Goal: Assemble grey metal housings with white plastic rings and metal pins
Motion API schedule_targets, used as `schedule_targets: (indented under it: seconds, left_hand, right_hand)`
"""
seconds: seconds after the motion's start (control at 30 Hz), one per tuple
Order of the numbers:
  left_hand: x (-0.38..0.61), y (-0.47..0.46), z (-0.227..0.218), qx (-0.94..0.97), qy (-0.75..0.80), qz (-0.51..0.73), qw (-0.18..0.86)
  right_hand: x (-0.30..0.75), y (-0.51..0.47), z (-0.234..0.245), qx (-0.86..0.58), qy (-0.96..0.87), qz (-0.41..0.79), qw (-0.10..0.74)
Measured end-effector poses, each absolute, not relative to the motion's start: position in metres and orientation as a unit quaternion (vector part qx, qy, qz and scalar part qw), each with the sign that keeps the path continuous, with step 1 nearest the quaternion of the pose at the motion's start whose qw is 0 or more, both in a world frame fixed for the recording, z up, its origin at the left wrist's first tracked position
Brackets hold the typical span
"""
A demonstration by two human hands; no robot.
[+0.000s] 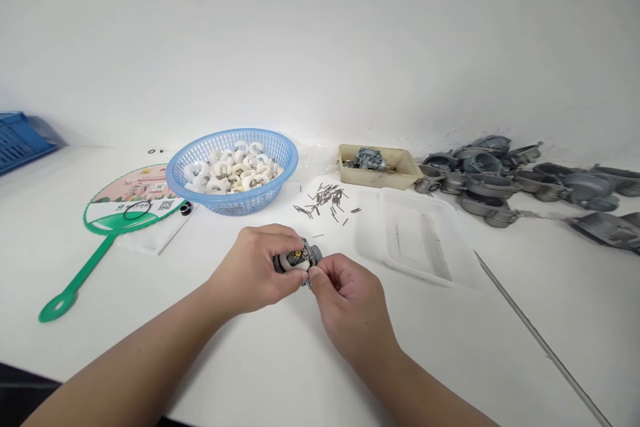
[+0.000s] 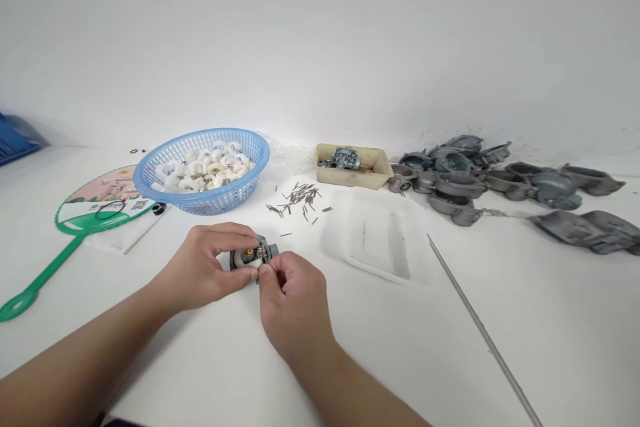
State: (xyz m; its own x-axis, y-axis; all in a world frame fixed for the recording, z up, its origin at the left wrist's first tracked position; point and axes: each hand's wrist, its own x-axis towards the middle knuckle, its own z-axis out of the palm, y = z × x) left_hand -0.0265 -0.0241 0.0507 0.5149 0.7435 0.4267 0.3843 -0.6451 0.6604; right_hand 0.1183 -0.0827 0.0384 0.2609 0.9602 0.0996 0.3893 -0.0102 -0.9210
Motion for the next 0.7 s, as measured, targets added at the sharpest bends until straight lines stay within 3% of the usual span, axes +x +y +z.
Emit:
schedule_targets:
  seconds: [0.27,0.7]
  left_hand:
    - [-0.023,-0.0246,0.0539,0.853,0.316,0.366,0.198]
    - [-0.0233,-0.0319,0.0477,0.809,0.381,0.376,0.242]
  right_hand:
    - [0.1202,-0.0802,0.038,-0.647,-0.522,0.298,0.469]
    - [0.1169,-0.0849,0.0438,-0.667,-0.527,0.275,0.448]
